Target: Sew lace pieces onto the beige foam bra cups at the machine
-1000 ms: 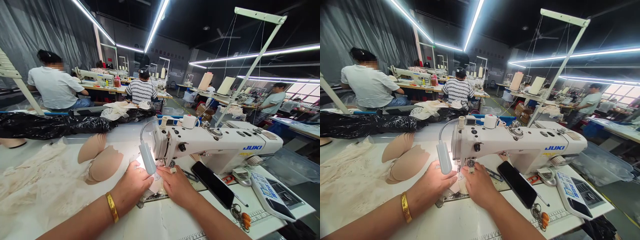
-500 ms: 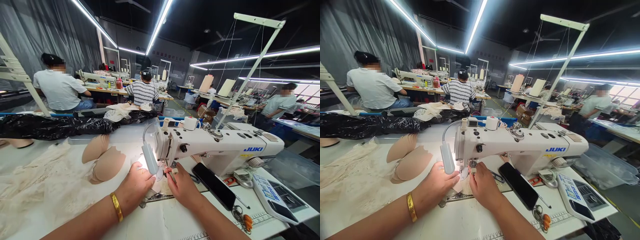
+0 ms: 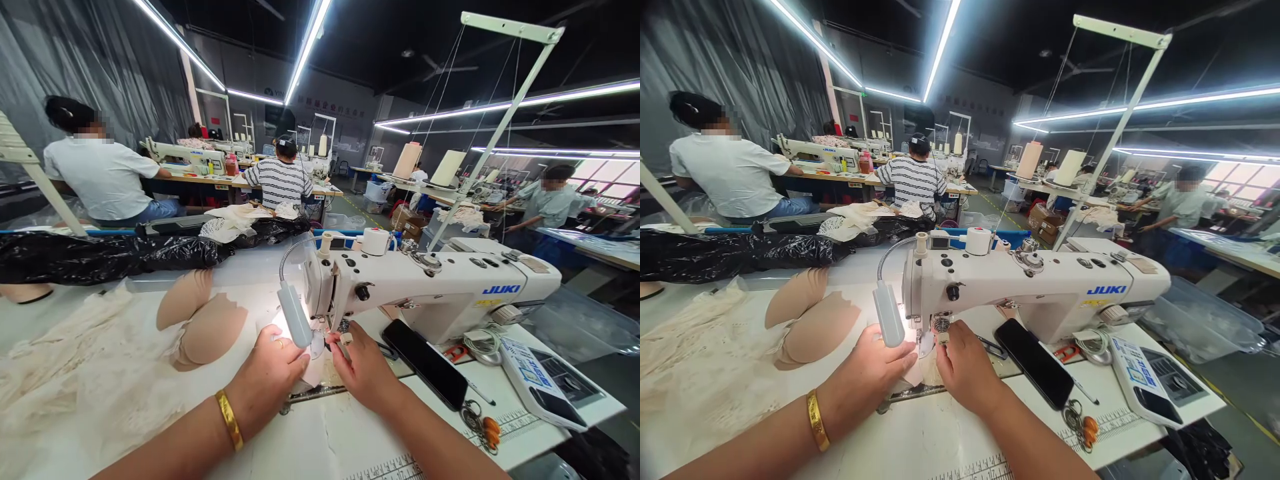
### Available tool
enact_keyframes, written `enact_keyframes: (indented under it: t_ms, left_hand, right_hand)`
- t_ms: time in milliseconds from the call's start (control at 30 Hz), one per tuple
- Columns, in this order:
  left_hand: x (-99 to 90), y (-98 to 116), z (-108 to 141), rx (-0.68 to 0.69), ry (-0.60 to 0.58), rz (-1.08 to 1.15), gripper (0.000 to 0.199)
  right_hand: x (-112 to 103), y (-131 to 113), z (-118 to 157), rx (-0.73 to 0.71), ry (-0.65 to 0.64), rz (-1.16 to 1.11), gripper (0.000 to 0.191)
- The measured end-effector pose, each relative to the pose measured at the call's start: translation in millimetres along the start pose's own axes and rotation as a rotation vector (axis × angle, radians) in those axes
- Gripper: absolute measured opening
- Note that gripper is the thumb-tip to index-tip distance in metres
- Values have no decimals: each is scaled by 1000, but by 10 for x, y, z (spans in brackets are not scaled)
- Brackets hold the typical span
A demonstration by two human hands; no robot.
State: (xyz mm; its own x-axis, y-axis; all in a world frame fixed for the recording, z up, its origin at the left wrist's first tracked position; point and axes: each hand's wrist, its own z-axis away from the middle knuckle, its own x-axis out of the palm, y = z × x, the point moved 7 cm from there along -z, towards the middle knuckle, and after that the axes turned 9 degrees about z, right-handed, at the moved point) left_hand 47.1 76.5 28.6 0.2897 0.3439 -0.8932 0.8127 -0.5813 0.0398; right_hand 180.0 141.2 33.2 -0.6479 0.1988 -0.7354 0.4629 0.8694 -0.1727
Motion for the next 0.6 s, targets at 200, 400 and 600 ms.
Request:
enact_keyframes:
  t_ms: [200, 400, 600]
  left_hand:
    - [-9, -16, 6, 2, -4, -7, 28]
    - [14, 97, 85, -35, -45, 45, 27]
    - [18, 122, 93, -22, -29, 54, 22]
  right_hand:
    - [38, -26, 39, -34, -87, 52, 20]
    - [145, -115, 125, -181, -325, -34, 28]
    - [171, -131, 125, -161, -349, -67, 29]
